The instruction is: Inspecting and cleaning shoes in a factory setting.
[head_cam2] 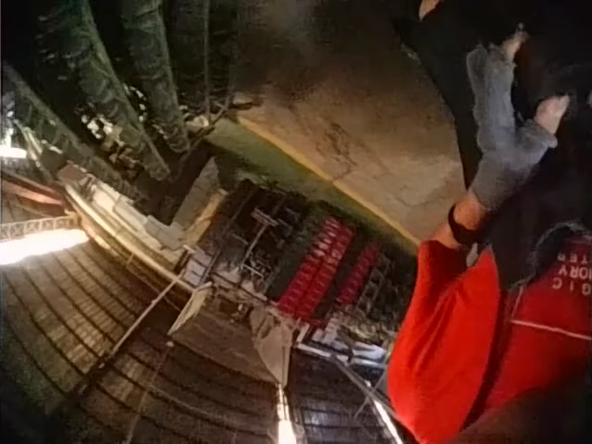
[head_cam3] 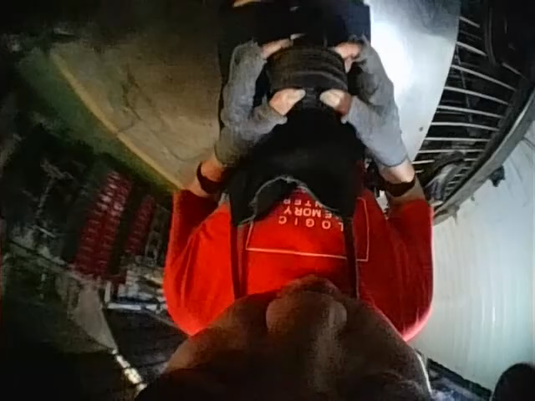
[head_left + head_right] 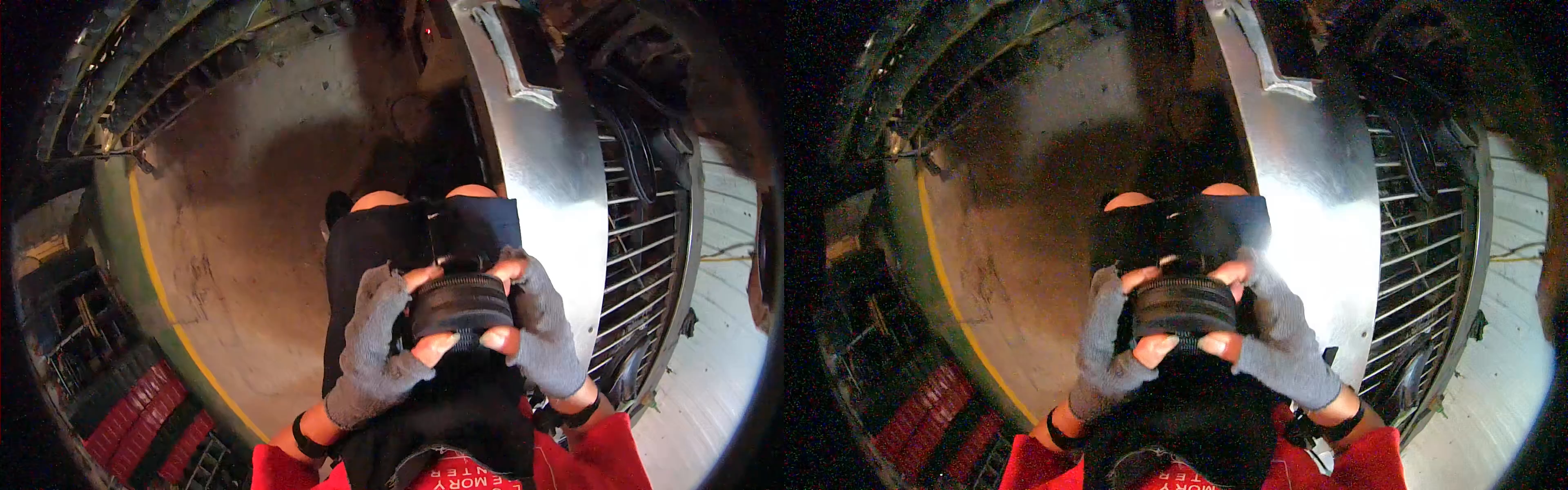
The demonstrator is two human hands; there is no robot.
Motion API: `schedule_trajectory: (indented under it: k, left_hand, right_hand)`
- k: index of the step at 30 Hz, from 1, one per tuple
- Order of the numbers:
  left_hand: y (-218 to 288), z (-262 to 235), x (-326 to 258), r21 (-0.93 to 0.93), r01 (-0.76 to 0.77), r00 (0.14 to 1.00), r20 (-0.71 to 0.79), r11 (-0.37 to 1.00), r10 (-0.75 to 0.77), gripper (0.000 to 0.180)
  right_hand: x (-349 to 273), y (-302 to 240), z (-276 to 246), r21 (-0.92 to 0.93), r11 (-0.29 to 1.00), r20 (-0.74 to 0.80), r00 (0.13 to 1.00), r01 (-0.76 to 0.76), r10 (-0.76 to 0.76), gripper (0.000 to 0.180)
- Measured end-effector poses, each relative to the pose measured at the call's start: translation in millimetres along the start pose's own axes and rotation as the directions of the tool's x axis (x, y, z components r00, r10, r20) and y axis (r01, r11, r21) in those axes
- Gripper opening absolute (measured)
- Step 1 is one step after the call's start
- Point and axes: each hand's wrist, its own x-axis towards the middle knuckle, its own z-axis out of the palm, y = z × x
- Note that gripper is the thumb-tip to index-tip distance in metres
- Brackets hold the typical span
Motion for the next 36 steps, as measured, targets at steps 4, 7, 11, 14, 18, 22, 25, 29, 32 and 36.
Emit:
schedule_trajectory:
  k: [4,7,11,14,18,22,25,29,32,36]
  left_hand:
    - [-6.1,-4.7,13.9,-0.018,0.045,0.997,0.069,0.999,-0.044,0.059]
    - [-14.2,-7.3,18.4,-0.041,0.063,0.994,0.094,0.997,-0.058,0.058]
    - [-27.3,-17.4,31.0,-0.147,0.072,0.985,0.165,0.986,-0.048,0.064]
    - [-27.8,-20.0,28.2,-0.384,0.086,0.984,0.176,0.919,-0.018,0.077]
    - [-32.4,-64.4,25.3,-0.234,0.390,0.844,0.478,0.891,-0.243,0.108]
    - [-0.2,-53.5,4.8,-0.347,0.022,0.843,0.511,0.938,0.169,0.116]
    - [-38.9,-10.7,-43.4,-0.325,0.201,0.883,0.469,0.924,-0.027,0.125]
    - [-36.6,22.7,-70.9,-0.244,0.285,0.826,0.554,0.927,-0.108,0.116]
    - [-37.7,7.9,-80.8,-0.115,0.002,0.967,0.253,0.993,0.027,0.109]
    - [49.7,0.5,-51.9,0.108,-0.791,0.588,-0.140,0.603,0.796,0.085]
  right_hand:
    - [14.7,10.5,0.5,-0.023,0.997,-0.031,0.997,0.067,-0.068,0.059]
    - [28.0,14.0,-4.5,-0.038,0.997,0.018,0.997,0.070,-0.070,0.061]
    - [45.8,20.9,-12.0,-0.040,0.993,0.113,0.988,0.108,-0.103,0.070]
    - [46.4,10.7,-11.3,-0.085,0.996,0.143,0.989,0.039,-0.026,0.091]
    - [35.0,-1.4,-6.1,-0.361,0.893,0.202,0.957,0.270,-0.208,0.088]
    - [-23.9,-45.0,-4.3,-0.362,0.785,0.381,0.848,0.503,-0.368,0.081]
    - [-67.7,-42.1,-8.1,-0.376,0.760,0.315,0.845,0.530,-0.433,0.084]
    - [-98.3,-38.0,-19.1,-0.391,0.845,0.179,0.930,0.365,-0.320,0.097]
    - [-130.9,-48.3,-10.1,-0.044,0.920,-0.020,0.920,0.390,-0.391,0.115]
    - [-152.6,-56.4,17.1,0.510,0.820,-0.149,0.966,0.259,-0.212,0.102]
